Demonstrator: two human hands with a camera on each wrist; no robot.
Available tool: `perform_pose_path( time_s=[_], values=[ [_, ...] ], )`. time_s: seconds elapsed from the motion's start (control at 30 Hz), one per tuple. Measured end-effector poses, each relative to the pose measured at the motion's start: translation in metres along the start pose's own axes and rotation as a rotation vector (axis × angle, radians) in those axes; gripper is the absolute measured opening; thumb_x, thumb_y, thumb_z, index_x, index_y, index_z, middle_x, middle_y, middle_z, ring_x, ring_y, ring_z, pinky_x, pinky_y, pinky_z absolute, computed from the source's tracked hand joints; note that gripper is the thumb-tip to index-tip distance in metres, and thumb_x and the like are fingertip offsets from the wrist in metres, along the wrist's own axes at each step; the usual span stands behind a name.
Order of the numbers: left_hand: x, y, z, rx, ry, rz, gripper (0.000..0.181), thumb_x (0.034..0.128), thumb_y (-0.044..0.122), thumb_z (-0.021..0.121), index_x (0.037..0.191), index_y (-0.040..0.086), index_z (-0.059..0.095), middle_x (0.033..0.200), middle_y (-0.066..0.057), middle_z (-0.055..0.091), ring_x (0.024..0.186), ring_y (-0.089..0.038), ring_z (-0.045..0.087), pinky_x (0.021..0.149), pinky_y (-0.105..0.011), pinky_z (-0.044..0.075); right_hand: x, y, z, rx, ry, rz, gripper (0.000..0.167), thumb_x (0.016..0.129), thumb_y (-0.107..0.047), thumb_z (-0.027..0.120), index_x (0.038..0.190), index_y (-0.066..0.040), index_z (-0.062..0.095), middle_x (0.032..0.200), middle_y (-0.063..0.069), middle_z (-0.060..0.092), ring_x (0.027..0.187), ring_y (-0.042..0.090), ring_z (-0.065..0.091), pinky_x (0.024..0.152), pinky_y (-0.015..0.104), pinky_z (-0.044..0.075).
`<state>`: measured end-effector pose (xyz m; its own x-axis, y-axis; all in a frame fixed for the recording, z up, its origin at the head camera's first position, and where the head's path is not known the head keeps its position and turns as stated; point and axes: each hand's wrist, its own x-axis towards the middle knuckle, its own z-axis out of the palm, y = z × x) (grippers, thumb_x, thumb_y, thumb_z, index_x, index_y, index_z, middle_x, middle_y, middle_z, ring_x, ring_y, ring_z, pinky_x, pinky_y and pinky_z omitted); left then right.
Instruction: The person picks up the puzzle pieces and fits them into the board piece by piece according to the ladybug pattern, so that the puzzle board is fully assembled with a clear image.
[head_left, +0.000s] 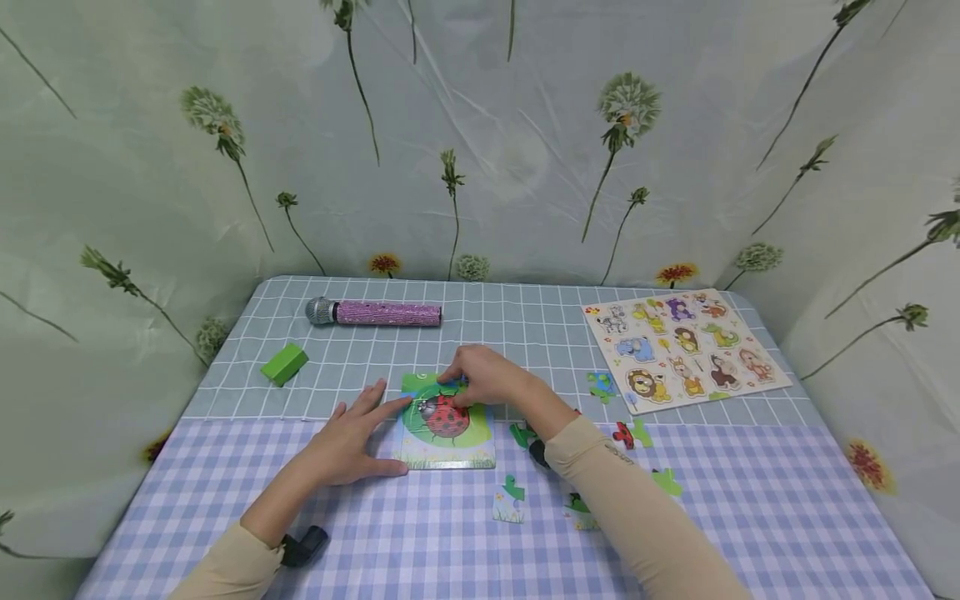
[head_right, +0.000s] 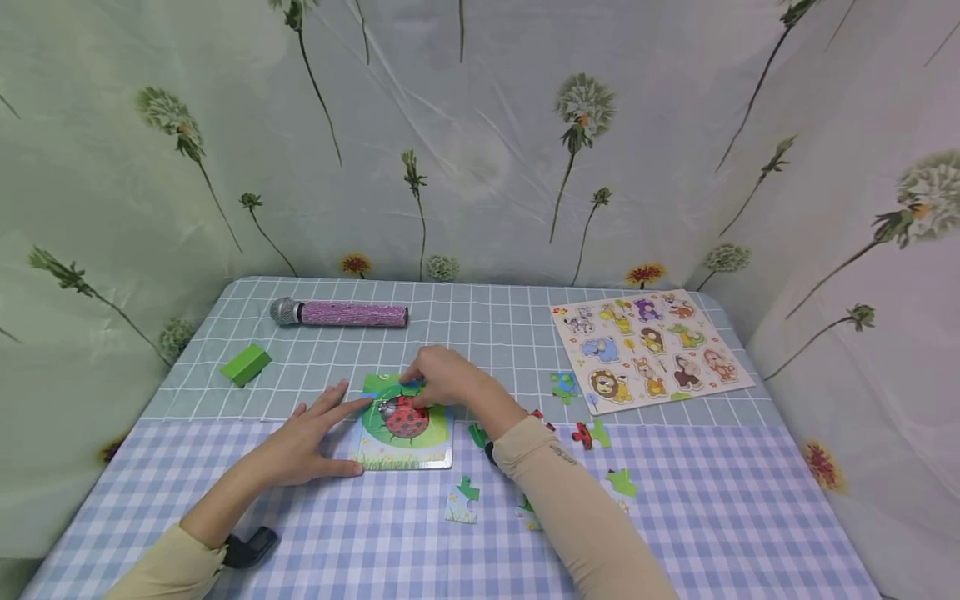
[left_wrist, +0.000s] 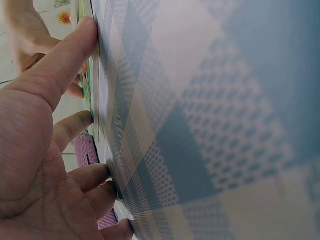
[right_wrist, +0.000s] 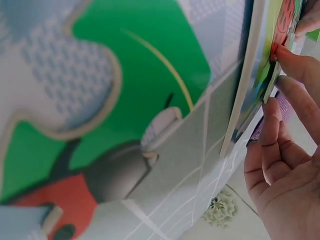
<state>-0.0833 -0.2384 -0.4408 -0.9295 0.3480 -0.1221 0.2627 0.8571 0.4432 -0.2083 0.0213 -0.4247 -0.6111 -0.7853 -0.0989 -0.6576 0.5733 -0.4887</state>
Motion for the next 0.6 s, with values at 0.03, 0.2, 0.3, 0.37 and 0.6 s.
perform_pose_path(
  time_s=[0.03, 0.2, 0.3, 0.37, 0.6],
  values=[
    [0.0000, -0.0001, -0.0002, 0.000, 0.001, 0.001, 0.097, 0.0805, 0.054, 0.092, 0.162, 0.021, 0.049, 0.174, -0.031, 0.026, 0.160, -0.054, 0.028, 0.121, -0.083, 0.023, 0.0001, -0.0006, -0.0004, -0.007, -0.002, 0.001, 0.041, 0.090, -0.019, 0.088, 0.128, -0.010, 0.079, 0.114, 0.008, 0.077, 0.104, 0.020, 0.067, 0.090, 0.030, 0.057],
    [0.0003, -0.0002, -0.0009, 0.000, 0.002, 0.002, 0.098, 0.0801, 0.054, 0.092, 0.162, 0.021, 0.050, 0.174, -0.030, 0.026, 0.160, -0.054, 0.028, 0.121, -0.083, 0.022, 0.0006, -0.0017, -0.0011, -0.021, -0.011, 0.006, 0.041, 0.091, -0.020, 0.088, 0.129, -0.010, 0.079, 0.115, 0.007, 0.076, 0.107, 0.021, 0.068, 0.094, 0.032, 0.058],
    [0.0003, -0.0001, -0.0009, -0.003, -0.001, 0.001, 0.098, 0.0800, 0.054, 0.092, 0.162, 0.021, 0.049, 0.175, -0.030, 0.025, 0.160, -0.054, 0.028, 0.121, -0.083, 0.023, 0.0009, -0.0011, -0.0006, -0.012, -0.011, 0.005, 0.040, 0.090, -0.020, 0.089, 0.128, -0.009, 0.079, 0.115, 0.008, 0.076, 0.106, 0.020, 0.068, 0.094, 0.031, 0.057],
    [0.0002, -0.0001, -0.0009, -0.004, -0.003, 0.001, 0.098, 0.0799, 0.055, 0.092, 0.162, 0.021, 0.049, 0.175, -0.030, 0.025, 0.160, -0.054, 0.029, 0.121, -0.084, 0.023, 0.0010, -0.0007, -0.0003, -0.008, -0.008, 0.002, 0.041, 0.090, -0.020, 0.090, 0.127, -0.009, 0.079, 0.114, 0.008, 0.076, 0.104, 0.020, 0.068, 0.092, 0.030, 0.057],
    [0.0003, 0.0001, -0.0009, -0.004, -0.001, 0.006, 0.098, 0.0797, 0.054, 0.092, 0.162, 0.021, 0.049, 0.175, -0.031, 0.025, 0.159, -0.055, 0.029, 0.120, -0.084, 0.024, 0.0014, 0.0001, 0.0007, -0.002, -0.001, 0.003, 0.041, 0.089, -0.020, 0.090, 0.127, -0.009, 0.079, 0.114, 0.008, 0.076, 0.104, 0.019, 0.068, 0.090, 0.028, 0.057]
  ],
)
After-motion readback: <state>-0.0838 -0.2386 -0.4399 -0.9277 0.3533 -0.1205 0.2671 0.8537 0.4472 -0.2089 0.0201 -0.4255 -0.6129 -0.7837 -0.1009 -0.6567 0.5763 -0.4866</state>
